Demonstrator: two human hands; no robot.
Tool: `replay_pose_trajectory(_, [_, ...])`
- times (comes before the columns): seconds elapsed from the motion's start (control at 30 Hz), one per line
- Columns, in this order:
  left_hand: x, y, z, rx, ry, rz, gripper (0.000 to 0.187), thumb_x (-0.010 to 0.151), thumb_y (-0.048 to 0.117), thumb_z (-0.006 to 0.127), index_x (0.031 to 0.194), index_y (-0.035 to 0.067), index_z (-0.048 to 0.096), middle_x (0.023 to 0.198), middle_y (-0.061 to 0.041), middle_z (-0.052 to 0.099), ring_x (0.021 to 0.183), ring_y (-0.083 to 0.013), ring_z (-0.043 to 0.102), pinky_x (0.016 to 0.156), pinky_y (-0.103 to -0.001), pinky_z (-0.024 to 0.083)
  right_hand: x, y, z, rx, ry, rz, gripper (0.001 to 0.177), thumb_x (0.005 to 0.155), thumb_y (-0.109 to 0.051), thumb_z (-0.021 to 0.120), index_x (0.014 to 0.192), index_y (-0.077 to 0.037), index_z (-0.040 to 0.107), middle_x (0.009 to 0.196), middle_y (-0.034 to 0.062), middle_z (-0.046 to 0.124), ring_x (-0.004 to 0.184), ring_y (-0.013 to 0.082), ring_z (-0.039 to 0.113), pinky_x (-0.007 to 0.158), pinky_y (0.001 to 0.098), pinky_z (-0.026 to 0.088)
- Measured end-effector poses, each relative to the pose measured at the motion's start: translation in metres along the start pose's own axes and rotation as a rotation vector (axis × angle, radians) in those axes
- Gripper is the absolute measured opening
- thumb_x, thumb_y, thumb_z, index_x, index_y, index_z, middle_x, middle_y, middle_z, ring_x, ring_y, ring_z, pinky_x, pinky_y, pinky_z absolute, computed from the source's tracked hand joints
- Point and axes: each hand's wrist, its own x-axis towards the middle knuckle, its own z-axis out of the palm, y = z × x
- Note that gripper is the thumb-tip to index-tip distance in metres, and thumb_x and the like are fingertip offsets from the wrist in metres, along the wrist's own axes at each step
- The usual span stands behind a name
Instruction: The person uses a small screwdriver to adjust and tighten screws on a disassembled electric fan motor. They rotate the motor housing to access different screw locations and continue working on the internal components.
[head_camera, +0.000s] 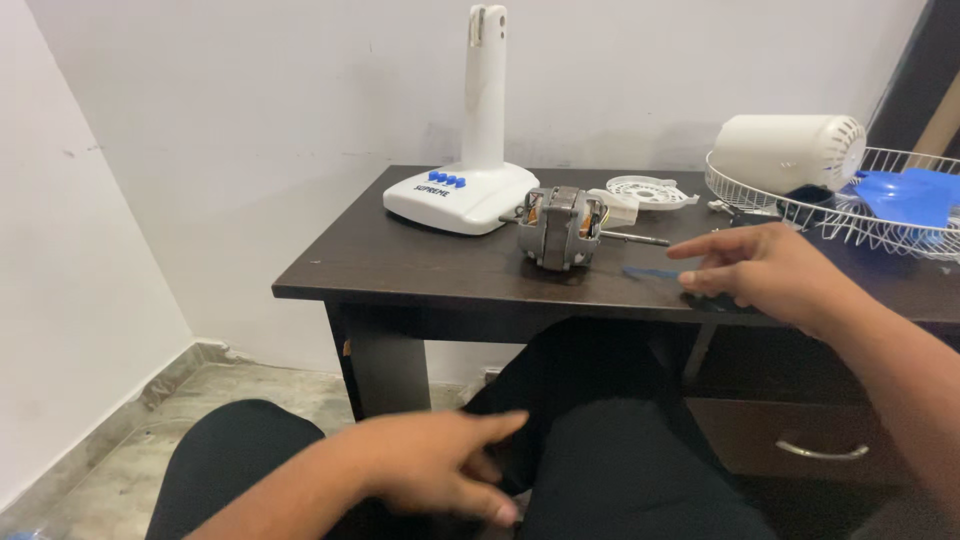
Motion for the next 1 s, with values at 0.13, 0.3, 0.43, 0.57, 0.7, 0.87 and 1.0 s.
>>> replay_pose_trajectory(0.13, [0.003,0.032,-0.048,-0.068,0.376,0.210,0.085,0.083,0.054,0.064,0.157,0.023,0.035,0.128,-0.006,0.075,0.121,-0.0239,0.069,0.103,-0.043,0.049,0.028,-0.005,0.013,-0.054,-0.045,-0.057,0.024,0.093,-0.024,0.068,0.105,-0.009,0.083,0.083,0.0089,0.078,0.065,0.0210,0.061,0.067,0.0361,0.051])
replay_pose_trajectory(0.3, [0.064,0.067,-0.148,0.039,0.937,0.417,0.077,0.088,0.066,0.055,0.138,0.008,0.060,0.119,-0.018,0.075,0.109,-0.0283,0.075,0.093,-0.042,0.059,0.050,-0.007,0.022,0.008,-0.058,-0.107,0.018,0.094,-0.020,0.066,0.096,-0.006,0.078,0.071,0.0102,0.071,0.059,0.0164,0.060,0.060,0.0307,0.045])
replay_pose_trajectory(0.43, [0.130,0.075,-0.177,0.146,1.099,0.147,0.101,0.095,0.086,0.042,0.133,-0.007,0.059,0.121,-0.031,0.065,0.118,-0.0383,0.063,0.093,-0.051,0.052,0.048,0.002,0.025,0.295,-0.041,-0.078,0.019,0.096,-0.017,0.061,0.098,-0.004,0.074,0.068,0.0083,0.070,0.051,0.0165,0.051,0.049,0.0290,0.038])
replay_pose_trajectory(0.57, [0.163,0.072,-0.156,0.010,0.839,-0.124,0.106,0.087,0.088,0.038,0.116,-0.006,0.076,0.109,-0.027,0.076,0.105,-0.0349,0.078,0.087,-0.047,0.061,0.048,0.009,0.024,0.400,-0.033,-0.131,0.018,0.096,-0.015,0.057,0.099,-0.005,0.071,0.069,0.0070,0.071,0.050,0.0109,0.054,0.049,0.0250,0.043])
replay_pose_trajectory(0.7, [0.158,0.068,-0.138,0.120,0.951,-0.177,0.094,0.074,0.079,0.066,0.124,0.000,0.063,0.115,-0.019,0.068,0.106,-0.0311,0.070,0.083,-0.045,0.063,0.049,0.001,0.026,0.321,0.001,-0.143,0.017,0.098,-0.015,0.054,0.100,-0.007,0.069,0.070,0.0080,0.070,0.048,0.0121,0.051,0.047,0.0273,0.041])
replay_pose_trajectory(0.87, [0.147,0.073,-0.124,0.146,1.046,-0.139,0.085,0.075,0.064,0.075,0.124,-0.004,0.060,0.125,-0.020,0.059,0.113,-0.0326,0.063,0.091,-0.043,0.057,0.039,-0.003,0.023,0.309,0.025,-0.151,0.020,0.102,-0.022,0.051,0.104,-0.008,0.065,0.069,0.0082,0.069,0.048,0.0135,0.049,0.047,0.0287,0.040])
replay_pose_trajectory(1.0, [0.139,0.069,-0.120,0.097,0.987,-0.157,0.078,0.081,0.060,0.070,0.123,-0.004,0.063,0.129,-0.020,0.059,0.116,-0.0316,0.065,0.096,-0.041,0.056,0.037,-0.008,0.024,0.259,0.062,-0.141,0.024,0.103,-0.027,0.050,0.104,-0.007,0.064,0.068,0.0078,0.069,0.049,0.0139,0.052,0.050,0.0294,0.043])
